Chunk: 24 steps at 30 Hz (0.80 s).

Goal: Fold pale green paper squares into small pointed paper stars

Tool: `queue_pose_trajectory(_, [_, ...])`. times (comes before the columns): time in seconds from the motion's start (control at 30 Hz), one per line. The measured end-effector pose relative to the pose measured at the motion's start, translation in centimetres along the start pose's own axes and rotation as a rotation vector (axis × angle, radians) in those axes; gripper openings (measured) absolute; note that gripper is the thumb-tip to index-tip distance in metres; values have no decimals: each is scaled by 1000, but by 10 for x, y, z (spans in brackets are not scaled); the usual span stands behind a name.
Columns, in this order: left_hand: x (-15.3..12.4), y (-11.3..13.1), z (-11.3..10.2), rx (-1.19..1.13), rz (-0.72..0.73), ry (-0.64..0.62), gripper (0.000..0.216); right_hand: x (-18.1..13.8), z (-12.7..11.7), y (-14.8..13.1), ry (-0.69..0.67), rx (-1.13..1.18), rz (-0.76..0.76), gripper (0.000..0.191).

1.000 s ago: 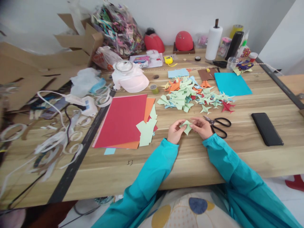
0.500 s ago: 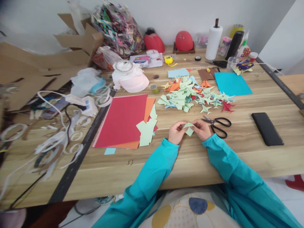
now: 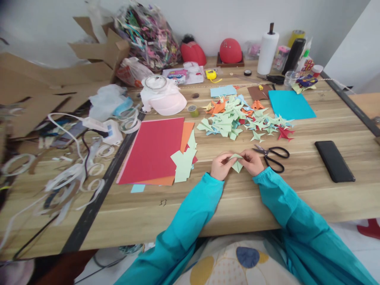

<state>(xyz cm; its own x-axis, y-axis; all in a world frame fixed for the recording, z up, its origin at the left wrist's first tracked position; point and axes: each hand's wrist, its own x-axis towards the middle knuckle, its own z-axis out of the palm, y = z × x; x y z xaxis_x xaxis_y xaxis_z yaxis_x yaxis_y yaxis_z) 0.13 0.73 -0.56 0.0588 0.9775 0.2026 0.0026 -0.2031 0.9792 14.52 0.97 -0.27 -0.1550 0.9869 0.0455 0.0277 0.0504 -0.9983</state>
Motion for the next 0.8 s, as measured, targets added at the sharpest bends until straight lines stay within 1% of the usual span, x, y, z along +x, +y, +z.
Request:
queue_pose_trajectory(0.07, [1,-1,-1,13,4,9,15,0,0,1,-18,-26,-4,28])
queue_pose_trajectory(0.17, [1,-2,-2,9,-6,18,17,1,-1,3,-9,-67,-17,28])
queue_pose_trajectory(0.27, [1,-2,-3,-51,-48,20,23,1,0,3,10,-77,-10,29])
queue_pose_trajectory(0.37, [2,-2,-3,-251,-209,27,34,1,1,1,53,-28,24,32])
queue_pose_trajectory(0.43, [3,-3,-3,-392,-321,32,37,1,1,-1,87,17,53,34])
queue_pose_trajectory(0.47, [3,-4,-3,-436,-354,34,37,2,1,-1,99,37,67,34])
queue_pose_trajectory(0.63, [4,-5,0,-497,-383,16,37,3,0,-1,121,98,94,35])
queue_pose_trajectory(0.8, [3,-6,1,-476,-398,-35,39,4,-2,-1,110,106,92,36])
